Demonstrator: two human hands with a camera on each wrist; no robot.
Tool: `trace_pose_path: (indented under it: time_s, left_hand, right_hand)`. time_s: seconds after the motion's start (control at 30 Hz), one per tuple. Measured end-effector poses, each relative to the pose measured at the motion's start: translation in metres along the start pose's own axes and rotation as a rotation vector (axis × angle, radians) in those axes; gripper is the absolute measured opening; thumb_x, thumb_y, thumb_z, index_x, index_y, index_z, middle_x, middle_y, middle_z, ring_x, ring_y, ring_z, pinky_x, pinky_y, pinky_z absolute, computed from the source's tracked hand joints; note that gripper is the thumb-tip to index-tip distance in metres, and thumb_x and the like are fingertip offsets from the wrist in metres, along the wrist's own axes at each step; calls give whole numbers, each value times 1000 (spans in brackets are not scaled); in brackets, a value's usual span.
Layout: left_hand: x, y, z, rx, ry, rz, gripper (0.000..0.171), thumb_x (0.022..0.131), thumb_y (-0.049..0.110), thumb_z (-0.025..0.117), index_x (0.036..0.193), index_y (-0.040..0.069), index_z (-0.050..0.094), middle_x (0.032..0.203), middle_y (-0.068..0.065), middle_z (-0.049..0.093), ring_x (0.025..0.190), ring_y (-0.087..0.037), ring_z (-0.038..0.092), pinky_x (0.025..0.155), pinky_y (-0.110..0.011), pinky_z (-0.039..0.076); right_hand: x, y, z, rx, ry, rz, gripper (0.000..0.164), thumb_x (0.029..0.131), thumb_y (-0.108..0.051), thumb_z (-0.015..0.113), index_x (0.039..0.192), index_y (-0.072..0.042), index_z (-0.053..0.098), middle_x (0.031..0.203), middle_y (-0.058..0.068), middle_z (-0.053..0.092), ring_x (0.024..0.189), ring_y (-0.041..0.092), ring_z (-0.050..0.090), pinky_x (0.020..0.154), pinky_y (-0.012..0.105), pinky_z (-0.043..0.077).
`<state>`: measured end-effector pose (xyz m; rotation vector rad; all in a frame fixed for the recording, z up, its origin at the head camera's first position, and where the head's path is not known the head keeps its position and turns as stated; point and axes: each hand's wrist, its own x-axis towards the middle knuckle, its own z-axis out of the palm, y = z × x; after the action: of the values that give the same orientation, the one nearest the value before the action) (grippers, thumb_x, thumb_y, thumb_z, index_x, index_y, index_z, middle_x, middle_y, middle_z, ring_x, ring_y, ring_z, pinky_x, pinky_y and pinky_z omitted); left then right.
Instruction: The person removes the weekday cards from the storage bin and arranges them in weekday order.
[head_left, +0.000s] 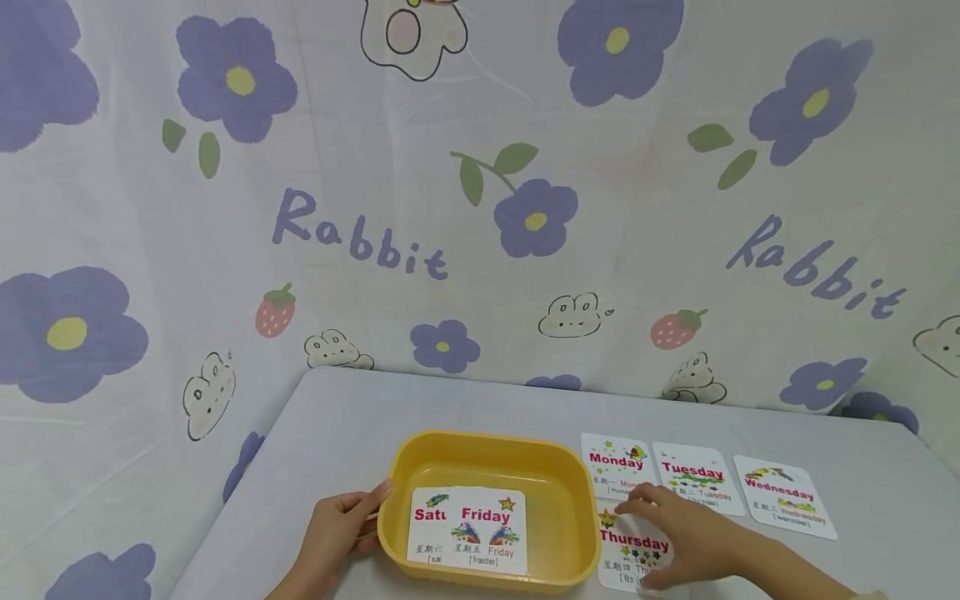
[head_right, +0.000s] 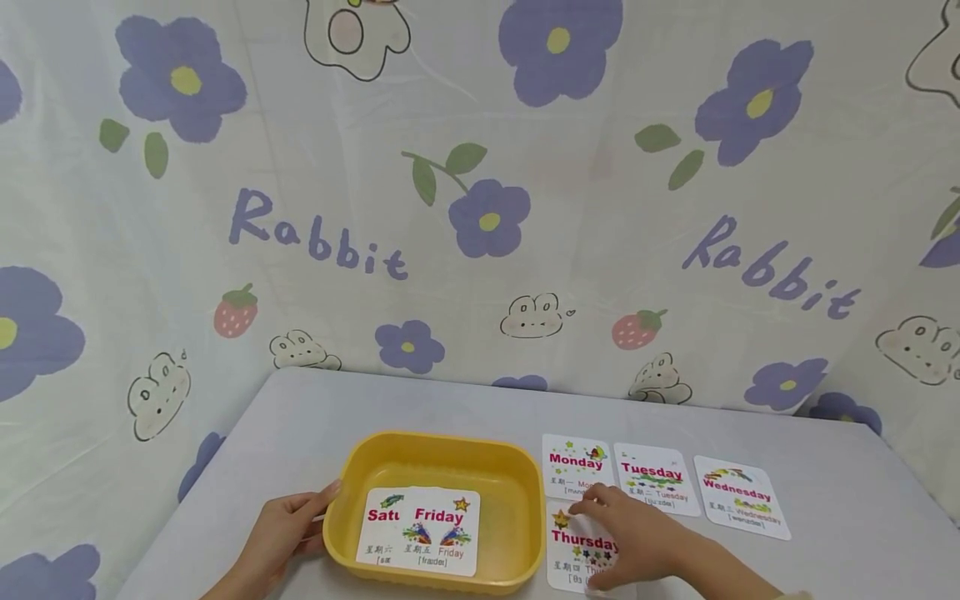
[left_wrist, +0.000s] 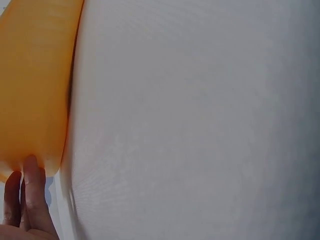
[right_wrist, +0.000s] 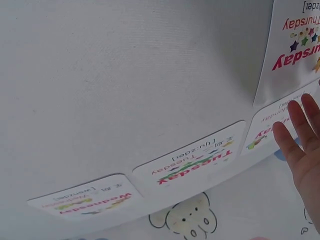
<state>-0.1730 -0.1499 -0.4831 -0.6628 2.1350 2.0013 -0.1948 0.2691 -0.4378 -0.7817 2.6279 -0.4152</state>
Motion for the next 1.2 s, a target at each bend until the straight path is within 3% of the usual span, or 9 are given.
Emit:
trace_pose_path:
  time_s: [0.13, 0.3, 0.5, 1.2]
  left_hand:
    - [-1, 0, 0, 0, -1, 3, 65, 73, 53, 70, 102, -6, 66, 82, -9, 71, 67, -15, 68, 57, -28, 56]
    - [-1, -1, 0, -8, -5, 0, 65, 73, 53, 71, 102, -6, 66, 83, -10, 71, 68, -15, 68, 58, -28, 57]
    - [-2, 0, -1, -5, -5, 0, 65, 73, 53, 71, 101, -5, 67, 83, -10, 71, 67, -15, 68, 58, -28, 57]
    - [-3, 0, 2, -14, 3, 21, 65, 73, 52, 71, 99, -7, 67, 79, -10, 71, 65, -14, 68, 57, -28, 56]
  right_hand:
    - [-2, 0, -5, 8, -19, 5, 61, 68, -51, 76, 118, -22, 57, 121, 0, 49, 104, 24, 52, 89, 53, 47]
    - [-2, 3, -9, 89, -81, 58, 48, 70, -41, 77, 110, -21, 60, 108, -4, 55, 94, 19, 53, 88, 54, 47]
    - [-4, 6, -10, 135, -150, 81, 40, 72, -33, 77, 105, -19, 61, 92, -4, 54, 81, 13, 49, 80, 45, 49]
    - [-5, -1, -18, 164, -146, 88, 41, 72, -32, 78, 107, -18, 60, 97, -1, 54, 86, 19, 49, 83, 48, 49]
